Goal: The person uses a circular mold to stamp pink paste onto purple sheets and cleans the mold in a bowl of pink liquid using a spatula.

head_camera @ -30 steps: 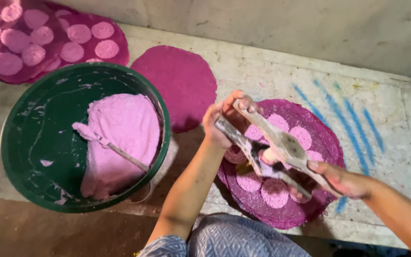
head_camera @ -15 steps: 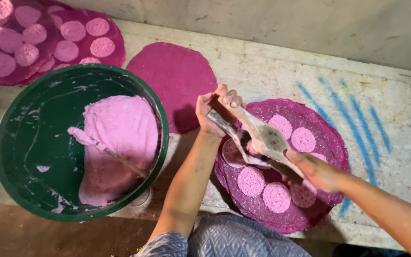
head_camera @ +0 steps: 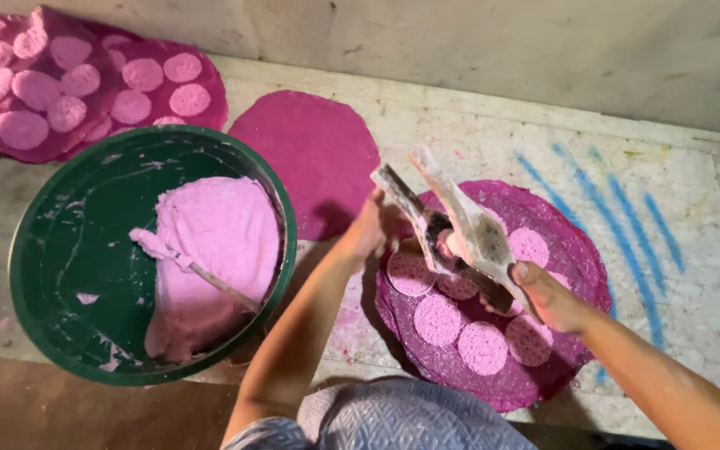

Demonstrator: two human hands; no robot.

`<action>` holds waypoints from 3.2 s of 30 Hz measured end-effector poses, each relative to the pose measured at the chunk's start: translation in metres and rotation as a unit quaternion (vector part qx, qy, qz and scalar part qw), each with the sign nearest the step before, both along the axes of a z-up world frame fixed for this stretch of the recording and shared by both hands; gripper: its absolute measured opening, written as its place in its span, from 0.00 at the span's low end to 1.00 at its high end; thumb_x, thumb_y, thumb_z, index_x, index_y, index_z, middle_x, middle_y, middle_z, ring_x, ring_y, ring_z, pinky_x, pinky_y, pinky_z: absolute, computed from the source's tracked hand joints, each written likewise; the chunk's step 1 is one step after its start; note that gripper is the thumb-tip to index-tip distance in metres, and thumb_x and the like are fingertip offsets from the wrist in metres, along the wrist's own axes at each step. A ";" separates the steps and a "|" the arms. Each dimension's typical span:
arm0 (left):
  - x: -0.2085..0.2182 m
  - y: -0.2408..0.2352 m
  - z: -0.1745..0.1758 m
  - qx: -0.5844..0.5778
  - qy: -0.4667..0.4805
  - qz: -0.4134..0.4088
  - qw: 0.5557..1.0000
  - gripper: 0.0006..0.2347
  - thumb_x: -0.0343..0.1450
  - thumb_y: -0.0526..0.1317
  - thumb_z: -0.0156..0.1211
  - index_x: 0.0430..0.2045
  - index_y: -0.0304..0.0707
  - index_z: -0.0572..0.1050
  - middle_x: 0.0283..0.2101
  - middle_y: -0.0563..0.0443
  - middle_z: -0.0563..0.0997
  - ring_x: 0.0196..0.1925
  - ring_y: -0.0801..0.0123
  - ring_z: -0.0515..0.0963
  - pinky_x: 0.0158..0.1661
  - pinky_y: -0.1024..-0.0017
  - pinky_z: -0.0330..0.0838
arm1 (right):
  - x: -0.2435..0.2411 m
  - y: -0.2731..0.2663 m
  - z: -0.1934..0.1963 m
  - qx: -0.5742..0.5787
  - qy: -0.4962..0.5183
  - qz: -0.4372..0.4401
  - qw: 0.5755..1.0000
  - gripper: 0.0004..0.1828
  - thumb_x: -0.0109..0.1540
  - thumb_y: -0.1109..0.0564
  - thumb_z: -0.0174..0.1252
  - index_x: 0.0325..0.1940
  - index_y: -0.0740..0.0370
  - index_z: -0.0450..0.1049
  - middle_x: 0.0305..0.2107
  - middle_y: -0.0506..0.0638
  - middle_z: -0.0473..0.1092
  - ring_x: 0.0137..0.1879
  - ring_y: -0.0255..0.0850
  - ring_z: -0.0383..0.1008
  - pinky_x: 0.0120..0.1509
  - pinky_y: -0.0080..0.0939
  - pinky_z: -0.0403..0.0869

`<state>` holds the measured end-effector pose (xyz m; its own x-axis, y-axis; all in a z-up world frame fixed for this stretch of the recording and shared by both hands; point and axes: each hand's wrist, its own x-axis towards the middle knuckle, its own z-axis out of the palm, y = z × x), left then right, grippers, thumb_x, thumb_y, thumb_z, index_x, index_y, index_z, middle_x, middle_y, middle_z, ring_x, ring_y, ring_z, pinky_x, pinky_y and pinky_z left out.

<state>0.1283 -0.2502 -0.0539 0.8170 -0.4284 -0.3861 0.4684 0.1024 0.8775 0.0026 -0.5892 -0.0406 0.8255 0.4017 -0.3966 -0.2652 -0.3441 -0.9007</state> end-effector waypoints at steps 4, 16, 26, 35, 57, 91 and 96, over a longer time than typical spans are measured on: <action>-0.038 0.007 -0.029 0.132 -0.019 -0.044 0.990 0.27 0.80 0.54 0.40 0.69 0.32 0.62 0.38 0.40 0.83 0.26 0.68 0.74 0.31 0.64 0.70 | -0.006 0.002 -0.032 0.013 -0.029 -0.064 0.997 0.53 0.60 0.15 0.38 0.49 0.69 0.78 0.33 0.53 0.73 0.39 0.39 0.70 0.41 0.42 0.71; -0.112 0.024 0.006 0.384 -0.488 -0.002 0.784 0.28 0.63 0.35 0.62 0.62 0.47 0.70 0.62 0.49 0.76 0.60 0.53 0.72 0.56 0.60 0.71 | -0.065 0.056 0.033 0.208 -0.207 -0.245 0.924 0.56 0.59 0.12 0.40 0.62 0.67 0.65 0.42 0.56 0.71 0.45 0.44 0.74 0.49 0.49 0.78; -0.085 0.007 0.017 0.433 -0.392 -0.170 0.794 0.52 0.57 0.53 0.76 0.73 0.46 0.45 0.67 0.44 0.64 0.72 0.51 0.58 0.69 0.48 0.44 | -0.125 0.060 0.020 0.251 -0.184 -0.356 0.881 0.68 0.51 0.08 0.45 0.63 0.76 0.63 0.44 0.63 0.69 0.49 0.49 0.71 0.54 0.51 0.71; -0.126 0.058 0.032 0.273 -0.360 -0.045 0.891 0.55 0.56 0.47 0.77 0.73 0.37 0.38 0.67 0.36 0.63 0.70 0.44 0.60 0.68 0.48 0.49 | -0.057 0.077 0.021 0.182 -0.226 -0.266 0.919 0.55 0.59 0.14 0.44 0.63 0.67 0.63 0.42 0.54 0.71 0.45 0.39 0.73 0.49 0.42 0.75; -0.187 0.132 -0.068 0.546 -0.323 -0.056 0.771 0.55 0.53 0.50 0.80 0.73 0.40 0.46 0.71 0.40 0.61 0.66 0.48 0.62 0.65 0.54 0.54 | 0.132 0.271 -0.004 -0.332 -0.451 -0.057 0.827 0.41 0.53 0.44 0.69 0.64 0.66 0.67 0.56 0.66 0.66 0.62 0.59 0.65 0.61 0.57 0.68; -0.162 0.001 -0.003 0.374 -0.304 0.031 0.876 0.13 0.67 0.41 0.67 0.43 0.43 0.75 0.43 0.46 0.77 0.36 0.55 0.82 0.37 0.59 0.75 | -0.019 -0.053 -0.045 -0.495 -0.319 -0.367 0.720 0.06 0.65 0.54 0.63 0.46 0.50 0.80 0.45 0.54 0.76 0.48 0.56 0.77 0.50 0.56 0.75; -0.166 -0.004 0.000 0.377 -0.332 0.079 0.861 0.14 0.65 0.41 0.67 0.43 0.44 0.74 0.38 0.45 0.82 0.38 0.52 0.82 0.36 0.59 0.76 | -0.017 -0.046 -0.041 -0.487 -0.409 -0.334 0.696 0.04 0.60 0.57 0.61 0.38 0.51 0.78 0.39 0.56 0.75 0.47 0.57 0.77 0.45 0.55 0.75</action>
